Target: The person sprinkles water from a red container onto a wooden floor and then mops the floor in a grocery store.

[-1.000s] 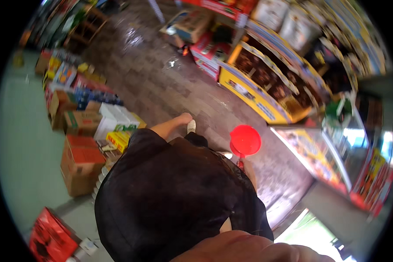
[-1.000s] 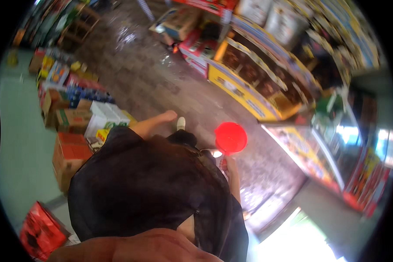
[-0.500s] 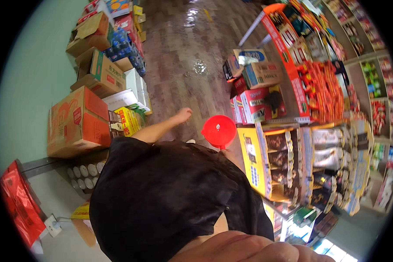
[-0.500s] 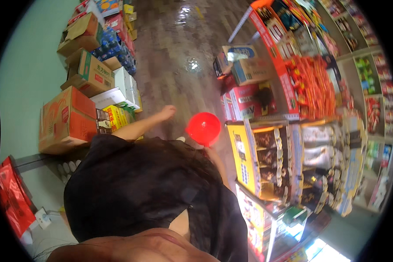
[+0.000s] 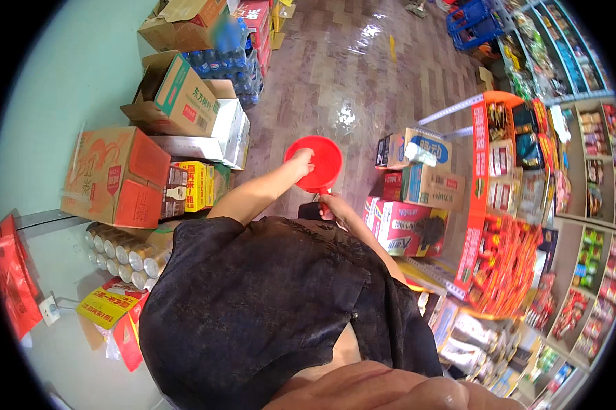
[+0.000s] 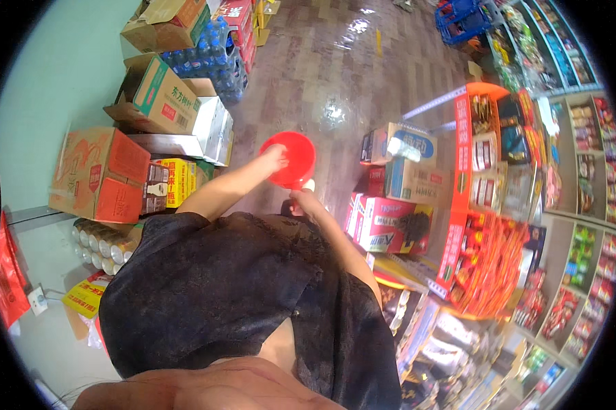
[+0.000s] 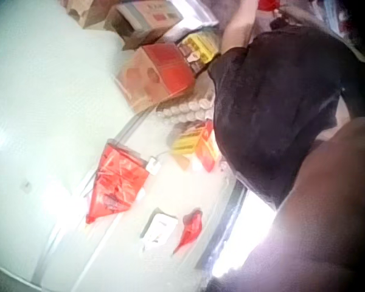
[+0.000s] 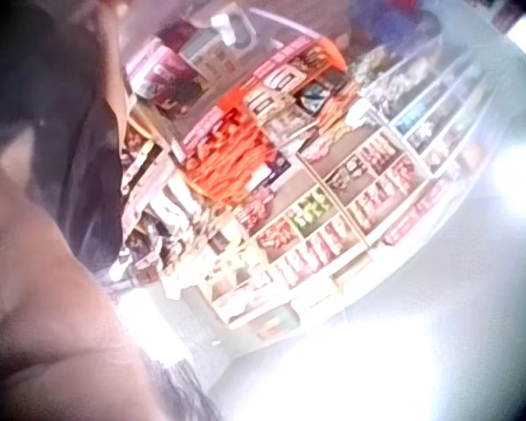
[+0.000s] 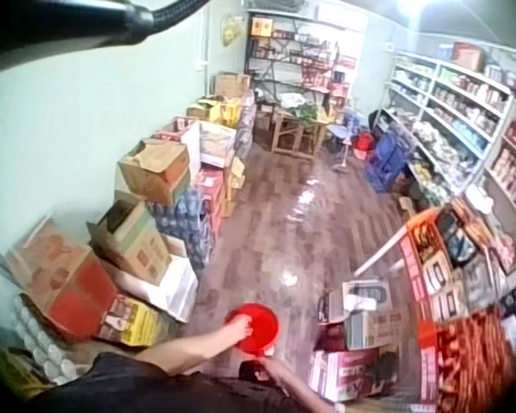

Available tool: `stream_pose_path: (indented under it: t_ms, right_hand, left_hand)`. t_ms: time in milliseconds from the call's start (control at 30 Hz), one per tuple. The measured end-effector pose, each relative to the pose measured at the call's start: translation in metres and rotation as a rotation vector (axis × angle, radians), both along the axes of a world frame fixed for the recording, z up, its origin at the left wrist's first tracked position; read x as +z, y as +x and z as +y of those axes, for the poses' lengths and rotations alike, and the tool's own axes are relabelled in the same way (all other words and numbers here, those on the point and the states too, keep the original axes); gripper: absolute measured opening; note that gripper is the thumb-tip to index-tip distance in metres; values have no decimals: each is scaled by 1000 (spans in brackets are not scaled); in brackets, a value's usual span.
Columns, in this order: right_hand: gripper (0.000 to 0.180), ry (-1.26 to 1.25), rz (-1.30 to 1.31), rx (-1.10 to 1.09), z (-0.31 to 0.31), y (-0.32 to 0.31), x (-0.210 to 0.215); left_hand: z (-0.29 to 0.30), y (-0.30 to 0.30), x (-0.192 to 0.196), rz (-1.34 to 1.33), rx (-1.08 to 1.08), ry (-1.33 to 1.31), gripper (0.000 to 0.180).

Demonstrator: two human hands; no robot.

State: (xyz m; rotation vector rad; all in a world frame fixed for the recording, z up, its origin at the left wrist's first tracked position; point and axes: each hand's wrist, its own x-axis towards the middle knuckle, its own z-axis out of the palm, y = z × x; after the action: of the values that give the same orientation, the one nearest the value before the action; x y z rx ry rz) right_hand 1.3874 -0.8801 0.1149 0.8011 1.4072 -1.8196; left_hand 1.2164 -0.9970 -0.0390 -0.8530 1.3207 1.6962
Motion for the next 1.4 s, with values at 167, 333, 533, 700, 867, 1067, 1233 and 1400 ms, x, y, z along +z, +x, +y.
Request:
stream_pose_path:
  t_ms: [167,333,533,700,867,1067,1233,1400]
  right_hand:
    - [12,-24,-21,134,32,-99,15]
    - [11,-210,-122,268,40,-177,23]
    - [19,-297,-183,430,42,-254,2]
    - [18,-262,-246,310,83,-356,-51]
    - [19,-178,-217,381,121,-441,-48]
    - [16,-150,-236,365,171,-540,-48]
    - [13,-147,-214,268,214,-626,-53]
    - [11,-154,-152,399,270,-714,-71]
  left_hand:
    - [13,-58,-16,18,267,-296,24]
    - [17,-104,-15,47,478,-372,23]
    - [5,-175,-41,-41,942,-2,24]
    - [59,-342,29,78,803,897,31]
    - [35,-504,67,401,489,681,21]
    - [-43,-501,-19,687,-706,-1159,30]
    - [-21,-487,-22,544,-283,-1060,31]
    - [98,-580,14,762,-197,-1012,33]
